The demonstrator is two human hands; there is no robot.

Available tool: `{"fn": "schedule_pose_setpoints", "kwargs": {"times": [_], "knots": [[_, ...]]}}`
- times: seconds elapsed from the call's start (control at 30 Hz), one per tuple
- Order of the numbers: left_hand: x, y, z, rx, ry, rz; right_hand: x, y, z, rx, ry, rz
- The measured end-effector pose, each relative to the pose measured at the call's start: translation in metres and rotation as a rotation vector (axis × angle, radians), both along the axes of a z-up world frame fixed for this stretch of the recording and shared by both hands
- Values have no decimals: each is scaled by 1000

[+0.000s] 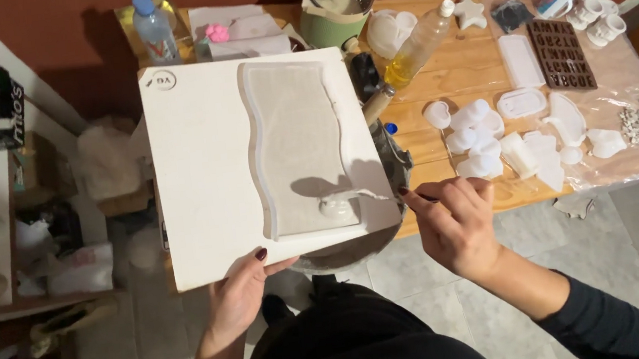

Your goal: The person is pouring liquid plaster from a bucket into a silicone mold using a spoon and then adjusting it with a small brush.

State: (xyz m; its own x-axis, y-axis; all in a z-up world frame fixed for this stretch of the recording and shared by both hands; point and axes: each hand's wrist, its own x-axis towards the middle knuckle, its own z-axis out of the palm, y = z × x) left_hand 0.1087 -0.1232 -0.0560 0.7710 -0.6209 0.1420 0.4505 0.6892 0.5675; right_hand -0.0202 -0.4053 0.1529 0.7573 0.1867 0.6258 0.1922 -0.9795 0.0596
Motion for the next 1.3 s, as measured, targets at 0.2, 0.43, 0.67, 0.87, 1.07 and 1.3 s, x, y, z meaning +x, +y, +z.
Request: {"fn": "schedule_pose_setpoints", "kwargs": {"times": [0.2, 0.43, 0.67, 0.87, 1.07, 1.3], "knots": [[-2, 9, -13, 46, 36, -5, 6, -4, -10, 72, 27, -30], [2, 10, 14, 90, 70, 45, 37, -42, -15, 1423, 868, -147], [13, 48, -17, 29, -15, 10, 61, -78, 0, 1802, 1040, 5], [18, 97, 15, 102, 60, 200, 96, -111, -90, 1380, 816, -111], [8, 122, 62, 377, 12, 546, 157, -56, -193, 206, 957, -270], [4, 142, 40, 290, 96, 591, 179, -70, -307, 400, 1119, -192]]}}
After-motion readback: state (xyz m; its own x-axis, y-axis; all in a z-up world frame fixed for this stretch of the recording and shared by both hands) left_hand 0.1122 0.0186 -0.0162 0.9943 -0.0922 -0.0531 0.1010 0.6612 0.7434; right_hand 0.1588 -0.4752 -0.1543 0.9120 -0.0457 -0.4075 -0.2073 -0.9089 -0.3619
